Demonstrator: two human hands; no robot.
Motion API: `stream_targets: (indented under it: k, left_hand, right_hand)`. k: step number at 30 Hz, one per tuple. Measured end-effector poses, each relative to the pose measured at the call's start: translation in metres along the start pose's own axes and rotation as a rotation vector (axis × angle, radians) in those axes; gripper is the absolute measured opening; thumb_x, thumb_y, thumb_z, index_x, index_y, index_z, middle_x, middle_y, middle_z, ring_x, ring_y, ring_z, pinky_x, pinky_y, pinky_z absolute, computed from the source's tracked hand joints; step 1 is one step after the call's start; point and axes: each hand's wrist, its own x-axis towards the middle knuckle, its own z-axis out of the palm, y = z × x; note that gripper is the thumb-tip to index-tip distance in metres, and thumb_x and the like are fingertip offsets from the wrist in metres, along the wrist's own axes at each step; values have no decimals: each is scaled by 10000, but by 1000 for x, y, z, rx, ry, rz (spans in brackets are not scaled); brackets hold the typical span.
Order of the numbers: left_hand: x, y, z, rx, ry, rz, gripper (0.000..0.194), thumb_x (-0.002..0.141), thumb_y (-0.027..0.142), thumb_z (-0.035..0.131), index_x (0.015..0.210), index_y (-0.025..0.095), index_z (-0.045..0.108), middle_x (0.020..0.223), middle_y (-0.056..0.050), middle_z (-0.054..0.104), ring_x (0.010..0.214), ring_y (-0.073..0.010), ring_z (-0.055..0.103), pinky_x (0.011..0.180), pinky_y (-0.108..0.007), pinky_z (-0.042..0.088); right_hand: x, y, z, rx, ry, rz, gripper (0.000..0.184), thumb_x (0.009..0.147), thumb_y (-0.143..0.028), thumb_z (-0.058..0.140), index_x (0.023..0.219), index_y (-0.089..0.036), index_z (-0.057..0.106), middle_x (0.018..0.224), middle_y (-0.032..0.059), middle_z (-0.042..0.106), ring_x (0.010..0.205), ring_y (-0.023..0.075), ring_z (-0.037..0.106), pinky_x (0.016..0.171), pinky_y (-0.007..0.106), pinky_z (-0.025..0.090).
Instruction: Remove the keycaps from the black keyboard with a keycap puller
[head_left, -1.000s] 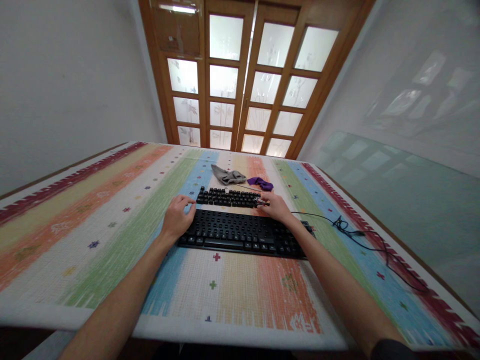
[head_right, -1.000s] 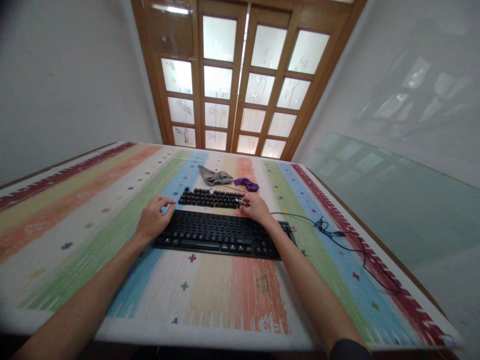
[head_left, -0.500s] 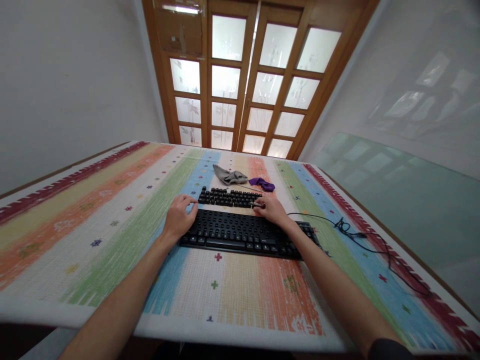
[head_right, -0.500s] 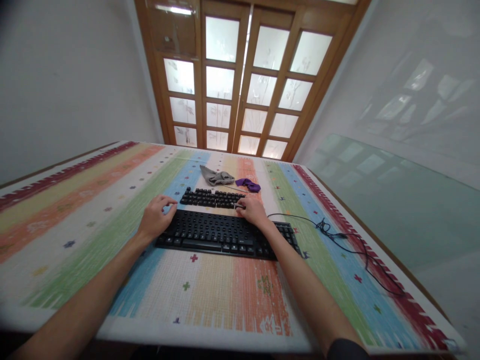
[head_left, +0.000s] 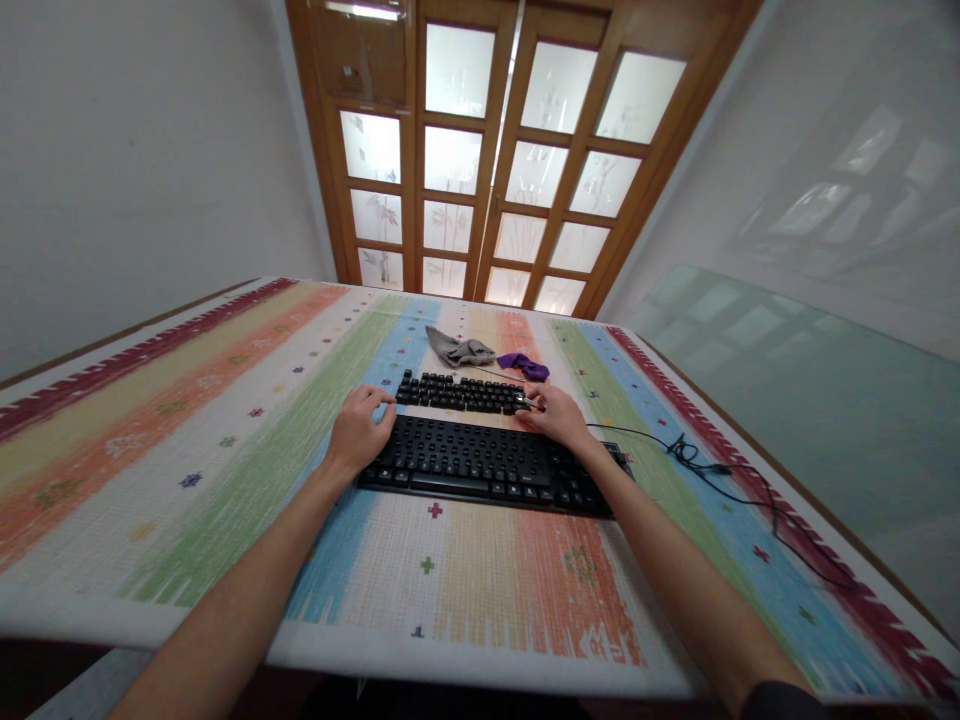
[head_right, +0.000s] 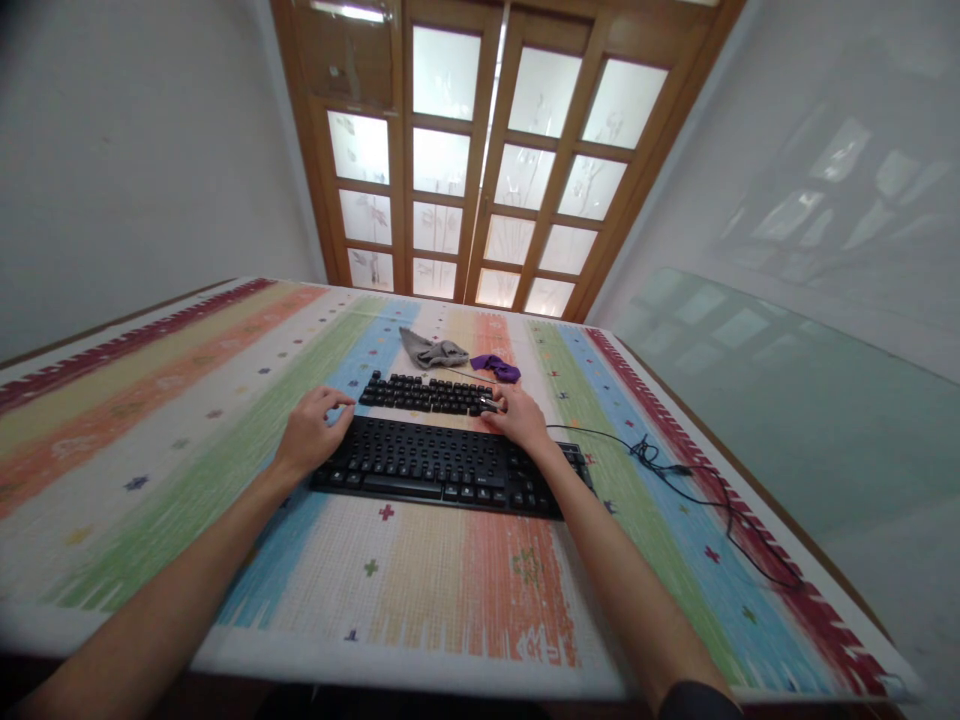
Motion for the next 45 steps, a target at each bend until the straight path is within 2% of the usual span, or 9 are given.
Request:
stream_targets:
  k: [8, 16, 23, 33, 40, 45]
  left_hand:
    - [-1, 0, 0, 1, -6, 0, 143, 873, 210, 512, 821, 188, 644, 870, -65, 645, 892, -233, 611, 818, -363, 511]
    - [-1, 1, -1, 0, -21, -17, 140, 877, 213, 510, 822, 200, 638, 879, -59, 643, 917, -227, 607, 819, -354, 513]
    - [-1, 2, -2, -12, -22, -28, 139, 872, 216, 511, 828, 206, 643, 890, -61, 641, 920, -231, 606, 815, -362, 519]
    - [-1, 0, -1, -9, -28, -18, 139, 874, 213, 514, 833, 194, 645, 893, -65, 641, 912, -233, 608, 815, -362, 514]
    - [-1, 2, -1, -10, -22, -16, 138, 873, 215, 518, 825, 195, 646, 880, -65, 640, 908, -235, 609, 803, -362, 515]
    - [0, 2, -2, -17, -24, -31, 146, 876, 221, 514, 829, 195, 649, 895, -67, 643, 912, -230, 608, 793, -352, 514]
  right_hand:
    - [1, -1, 0, 2, -48, 39, 244, 750, -310, 744, 924, -201, 612, 856, 34, 691, 784, 199, 634, 639, 256, 406]
    - [3, -6, -1, -7, -81, 68, 194, 767, -323, 726, 828, -196, 594, 901, 58, 716, 819, 216, 644, 642, 264, 401]
    - [3, -8, 0, 36, -74, 80, 241, 754, -290, 735, 929, -195, 600, 884, 48, 704, 809, 206, 644, 657, 269, 422]
    - [2, -11, 0, 56, -73, 96, 262, 737, -269, 743, 941, -197, 594, 888, 36, 690, 810, 198, 640, 671, 268, 426]
    - [3, -13, -2, 38, -32, -10, 223, 743, -287, 730, 902, -180, 617, 903, 51, 669, 836, 200, 613, 678, 271, 418]
    - [2, -18, -2, 54, -28, -23, 169, 766, -287, 701, 878, -181, 629, 862, 46, 659, 812, 196, 598, 686, 276, 422]
